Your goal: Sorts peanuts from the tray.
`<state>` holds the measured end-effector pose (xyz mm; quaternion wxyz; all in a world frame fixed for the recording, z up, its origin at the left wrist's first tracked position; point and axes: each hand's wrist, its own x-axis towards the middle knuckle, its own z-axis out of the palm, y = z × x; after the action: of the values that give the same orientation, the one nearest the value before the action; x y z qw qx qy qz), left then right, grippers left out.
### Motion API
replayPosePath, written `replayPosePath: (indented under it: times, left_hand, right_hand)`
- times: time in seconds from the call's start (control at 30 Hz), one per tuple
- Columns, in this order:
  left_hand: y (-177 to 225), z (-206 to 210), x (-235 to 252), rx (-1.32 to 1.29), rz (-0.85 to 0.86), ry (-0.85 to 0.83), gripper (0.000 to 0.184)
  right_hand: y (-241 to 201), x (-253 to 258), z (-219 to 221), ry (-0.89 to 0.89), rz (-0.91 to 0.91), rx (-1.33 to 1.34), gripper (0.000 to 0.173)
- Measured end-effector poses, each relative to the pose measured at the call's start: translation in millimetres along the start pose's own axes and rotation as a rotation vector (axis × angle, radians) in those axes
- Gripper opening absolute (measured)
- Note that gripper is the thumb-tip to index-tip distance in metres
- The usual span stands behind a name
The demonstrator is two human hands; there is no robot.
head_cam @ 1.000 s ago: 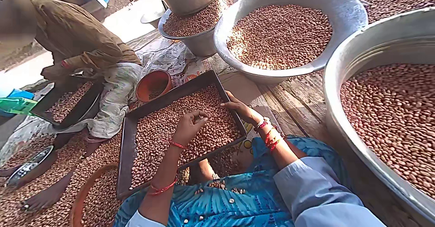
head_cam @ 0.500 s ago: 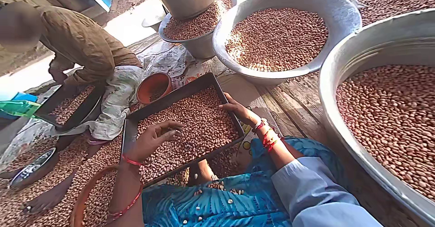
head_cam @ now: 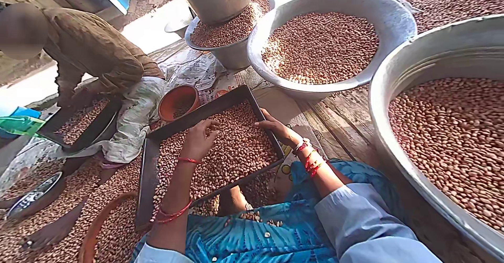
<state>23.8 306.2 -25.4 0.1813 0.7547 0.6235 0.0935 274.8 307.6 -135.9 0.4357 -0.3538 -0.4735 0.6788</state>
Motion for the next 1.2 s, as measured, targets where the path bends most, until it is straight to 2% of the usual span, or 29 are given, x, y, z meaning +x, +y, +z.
replayPosePath:
  times: [0.1,0.37,0.57,0.73,0.87,0.97,1.1,1.13,1.2]
  left_hand:
    - [18,8,31,0.067,0.027,0.118,0.019]
    - [42,48,85,0.217,0.016,0.023,0.023]
    - [45,54,88,0.263,-0.033,-0.038,0.024]
    - [24,22,66,0.07,-0.101,-0.055,0.018]
    - [-6,-10,17,-0.028,-0.133,-0.052,0.022]
    - [-21,-19,-32,-0.154,-0.079,-0.205,0.029]
    - [-23,-1,-78,-0.217,0.203,-0.555,0.038]
    - [-21,4,-80,-0.203,0.214,-0.61,0.038]
    - [-18,9,-75,-0.167,0.104,-0.648,0.038]
  right_hand:
    - [1,2,-2,-0.009,-0.01,0.006,0.068]
    - [-1,2,-5,-0.045,-0.031,0.011,0.071]
    - [2,5,-8,-0.077,-0.042,0.007,0.07]
    - [0,2,-7,-0.052,-0.024,-0.016,0.071]
    - [2,3,-6,-0.043,-0.013,-0.013,0.071]
    - [3,2,-5,-0.029,-0.01,-0.009,0.069]
    - [0,-1,-2,-0.002,0.002,-0.024,0.069]
    - [0,-2,-1,0.005,0.0,-0.025,0.068]
    - [0,-3,1,0.018,0.003,-0.025,0.068]
